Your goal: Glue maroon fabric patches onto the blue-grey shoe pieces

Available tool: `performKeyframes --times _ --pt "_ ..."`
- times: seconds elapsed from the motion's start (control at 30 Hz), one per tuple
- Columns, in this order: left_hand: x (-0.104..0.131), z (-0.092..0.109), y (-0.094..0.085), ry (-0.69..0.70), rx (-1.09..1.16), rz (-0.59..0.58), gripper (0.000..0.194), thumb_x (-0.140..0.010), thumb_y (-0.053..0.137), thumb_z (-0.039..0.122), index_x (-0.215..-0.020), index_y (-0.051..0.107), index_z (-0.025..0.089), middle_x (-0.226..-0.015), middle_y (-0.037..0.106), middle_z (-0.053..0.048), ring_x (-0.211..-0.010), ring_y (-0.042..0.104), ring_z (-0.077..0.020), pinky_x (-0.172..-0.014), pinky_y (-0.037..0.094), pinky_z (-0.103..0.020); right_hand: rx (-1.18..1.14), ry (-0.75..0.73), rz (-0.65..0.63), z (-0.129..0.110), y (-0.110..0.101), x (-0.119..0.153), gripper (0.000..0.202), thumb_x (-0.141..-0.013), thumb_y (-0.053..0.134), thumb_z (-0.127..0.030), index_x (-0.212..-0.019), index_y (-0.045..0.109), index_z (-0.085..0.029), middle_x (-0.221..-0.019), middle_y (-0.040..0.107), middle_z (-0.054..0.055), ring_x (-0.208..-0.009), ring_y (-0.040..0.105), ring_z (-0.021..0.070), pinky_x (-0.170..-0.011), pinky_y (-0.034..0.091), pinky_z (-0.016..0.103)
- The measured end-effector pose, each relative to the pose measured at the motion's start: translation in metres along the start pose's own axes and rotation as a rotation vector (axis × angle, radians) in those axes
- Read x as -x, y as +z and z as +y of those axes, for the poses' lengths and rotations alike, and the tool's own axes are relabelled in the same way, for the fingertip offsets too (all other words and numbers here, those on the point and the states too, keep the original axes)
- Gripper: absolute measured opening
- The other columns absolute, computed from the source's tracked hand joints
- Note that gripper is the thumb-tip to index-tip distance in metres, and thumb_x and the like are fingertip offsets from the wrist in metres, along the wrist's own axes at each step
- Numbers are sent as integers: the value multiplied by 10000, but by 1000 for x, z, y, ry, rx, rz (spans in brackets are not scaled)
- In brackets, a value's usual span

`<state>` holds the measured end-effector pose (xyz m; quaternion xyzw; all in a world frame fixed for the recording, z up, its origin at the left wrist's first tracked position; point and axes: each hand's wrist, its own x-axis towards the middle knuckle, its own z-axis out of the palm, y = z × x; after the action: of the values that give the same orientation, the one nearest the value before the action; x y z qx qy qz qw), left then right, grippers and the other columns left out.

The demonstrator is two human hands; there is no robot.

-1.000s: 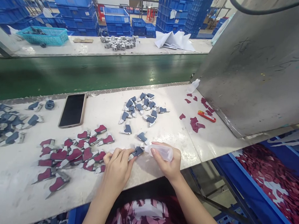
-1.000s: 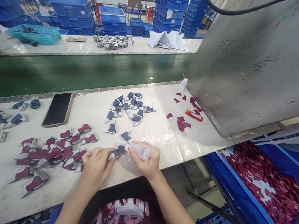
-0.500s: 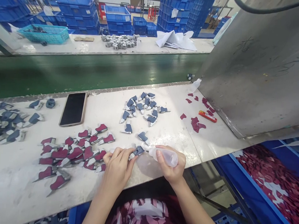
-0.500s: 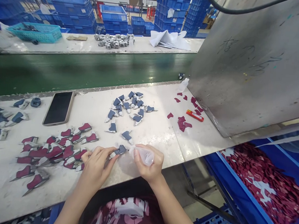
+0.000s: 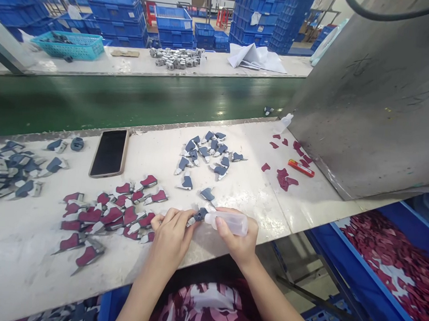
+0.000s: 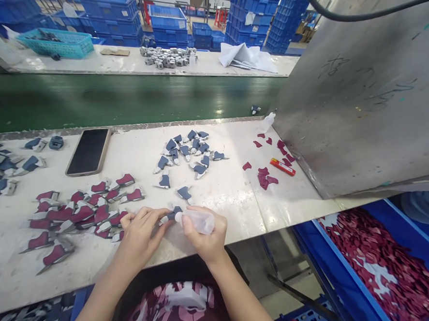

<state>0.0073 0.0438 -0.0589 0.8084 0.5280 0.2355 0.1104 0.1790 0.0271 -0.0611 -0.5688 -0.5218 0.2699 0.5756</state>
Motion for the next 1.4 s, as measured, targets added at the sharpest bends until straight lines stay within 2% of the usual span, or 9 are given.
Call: performKeyframes --times 0.4,0.7,0.97,1.1,1.27,1.33,1.4 --pt "0 -1 -1 6 7 3 184 -992 465 267 -1049 634 224 -992 761 -52 -896 644 -227 -811 281 -403 1 -93 -17 -6 0 -4 114 -798 694 -246 -831 768 -165 -766 782 84 -643 751 232 -583 628 307" --pt "1 -3 1 19 -13 -5 174 -988 473 258 -1058 628 220 -994 762 -56 -902 639 -229 -808 283 -406 50 -123 -15 -6 -10 -4 99 -828 664 -214 -805 756 -186 -786 780 76 -685 757 241 -641 634 329" --pt "1 -4 1 35 -33 -9 185 -976 493 285 -1057 645 217 -993 760 -60 -897 646 -231 -806 310 -405 128 -181 27 -3 -17 -5 73 -824 669 -189 -844 740 -185 -776 762 84 -673 740 239 -591 595 328" --pt "0 -4 -1 14 -32 -23 179 -983 482 290 -1066 627 226 -990 751 -67 -908 637 -240 -818 301 -413 67 -99 48 3 -20 -2 85 -814 686 -241 -845 738 -182 -774 756 77 -670 727 234 -587 584 324" --pt "-1 -4 -3 55 -87 -32 153 -964 506 263 -1054 626 236 -993 733 -64 -957 621 -258 -826 292 -425 -121 93 167 8 -32 -14 239 -808 689 -355 -980 678 -188 -680 651 3 -519 612 153 -459 497 253" --pt "-1 -7 -4 69 -144 -16 164 -953 516 265 -1053 645 245 -1030 723 -79 -995 611 -275 -836 302 -432 -105 92 206 11 -40 -25 266 -780 718 -366 -967 636 -197 -761 637 9 -597 628 160 -519 521 259" --pt "-4 -14 -10 116 -192 -12 203 -942 531 324 -1092 653 259 -1069 712 -94 -1008 609 -291 -838 322 -434 -72 66 210 16 -48 -37 282 -749 752 -348 -935 593 -207 -856 649 32 -762 678 200 -662 565 301"
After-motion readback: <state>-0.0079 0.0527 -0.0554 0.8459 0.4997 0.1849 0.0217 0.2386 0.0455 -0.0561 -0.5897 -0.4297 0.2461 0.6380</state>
